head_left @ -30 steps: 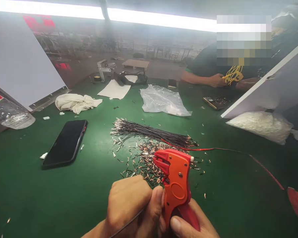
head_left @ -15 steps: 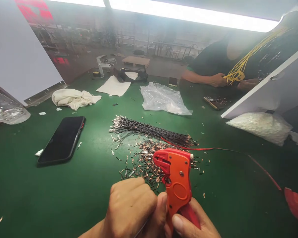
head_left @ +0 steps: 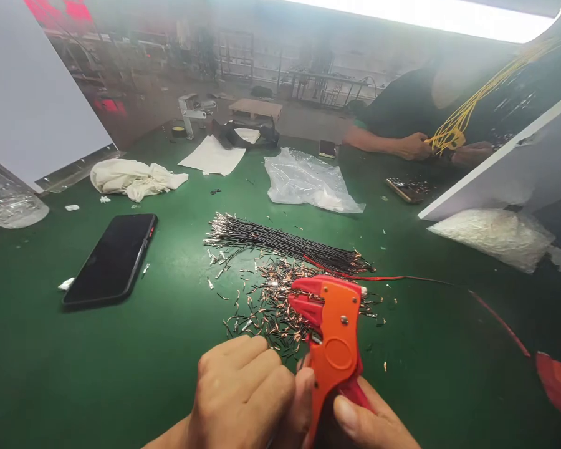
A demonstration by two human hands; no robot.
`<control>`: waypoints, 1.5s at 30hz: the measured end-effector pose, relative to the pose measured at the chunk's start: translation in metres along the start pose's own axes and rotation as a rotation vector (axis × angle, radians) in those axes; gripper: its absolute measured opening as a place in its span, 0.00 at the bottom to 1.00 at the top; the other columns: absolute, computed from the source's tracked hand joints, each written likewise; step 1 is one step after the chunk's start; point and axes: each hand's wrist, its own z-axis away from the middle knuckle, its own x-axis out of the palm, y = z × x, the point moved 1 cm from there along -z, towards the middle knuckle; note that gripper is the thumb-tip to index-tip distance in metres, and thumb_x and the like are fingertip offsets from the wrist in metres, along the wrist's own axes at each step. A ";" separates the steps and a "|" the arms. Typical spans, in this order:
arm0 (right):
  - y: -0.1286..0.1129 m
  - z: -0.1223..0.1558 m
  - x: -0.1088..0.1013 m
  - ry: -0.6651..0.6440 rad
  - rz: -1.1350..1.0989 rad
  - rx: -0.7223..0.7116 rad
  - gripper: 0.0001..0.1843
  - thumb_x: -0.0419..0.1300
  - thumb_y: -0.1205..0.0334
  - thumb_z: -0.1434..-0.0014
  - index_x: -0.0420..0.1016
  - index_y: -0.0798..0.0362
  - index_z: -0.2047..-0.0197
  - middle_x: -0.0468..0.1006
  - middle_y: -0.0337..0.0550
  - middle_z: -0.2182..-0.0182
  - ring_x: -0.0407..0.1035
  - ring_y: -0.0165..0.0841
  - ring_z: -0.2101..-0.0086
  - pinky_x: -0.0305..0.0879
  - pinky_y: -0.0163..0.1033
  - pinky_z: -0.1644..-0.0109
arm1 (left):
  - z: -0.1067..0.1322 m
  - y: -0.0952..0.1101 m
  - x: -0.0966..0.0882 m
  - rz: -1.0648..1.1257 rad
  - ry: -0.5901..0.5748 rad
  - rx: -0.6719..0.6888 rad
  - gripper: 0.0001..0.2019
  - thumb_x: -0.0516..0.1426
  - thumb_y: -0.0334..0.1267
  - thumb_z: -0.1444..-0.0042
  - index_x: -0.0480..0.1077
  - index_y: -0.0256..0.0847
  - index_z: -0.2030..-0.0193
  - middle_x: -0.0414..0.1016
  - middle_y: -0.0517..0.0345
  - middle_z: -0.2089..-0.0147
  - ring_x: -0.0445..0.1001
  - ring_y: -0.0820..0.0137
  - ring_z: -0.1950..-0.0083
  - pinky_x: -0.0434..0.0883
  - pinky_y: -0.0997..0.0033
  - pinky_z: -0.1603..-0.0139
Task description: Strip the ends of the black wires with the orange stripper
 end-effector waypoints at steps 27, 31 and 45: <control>-0.010 0.000 -0.012 -0.152 -0.149 -0.111 0.19 0.71 0.55 0.48 0.77 0.58 0.57 0.74 0.41 0.71 0.66 0.28 0.71 0.60 0.36 0.63 | -0.014 -0.012 -0.022 -0.168 0.046 0.068 0.27 0.48 0.30 0.30 0.56 0.40 0.85 0.57 0.67 0.88 0.56 0.80 0.87 0.54 0.75 0.82; -0.003 -0.003 -0.010 -0.202 -0.113 -0.051 0.19 0.72 0.56 0.50 0.73 0.54 0.59 0.73 0.42 0.69 0.63 0.29 0.69 0.58 0.35 0.62 | -0.015 -0.012 -0.022 -0.171 0.034 0.058 0.26 0.49 0.29 0.32 0.56 0.40 0.85 0.57 0.67 0.88 0.56 0.80 0.87 0.55 0.75 0.82; -0.004 0.003 -0.011 -0.080 0.051 0.008 0.24 0.68 0.44 0.48 0.69 0.57 0.65 0.64 0.36 0.76 0.53 0.25 0.77 0.47 0.33 0.73 | -0.016 -0.009 -0.022 -0.129 0.010 0.054 0.28 0.48 0.29 0.30 0.56 0.39 0.86 0.56 0.66 0.89 0.55 0.81 0.86 0.53 0.74 0.82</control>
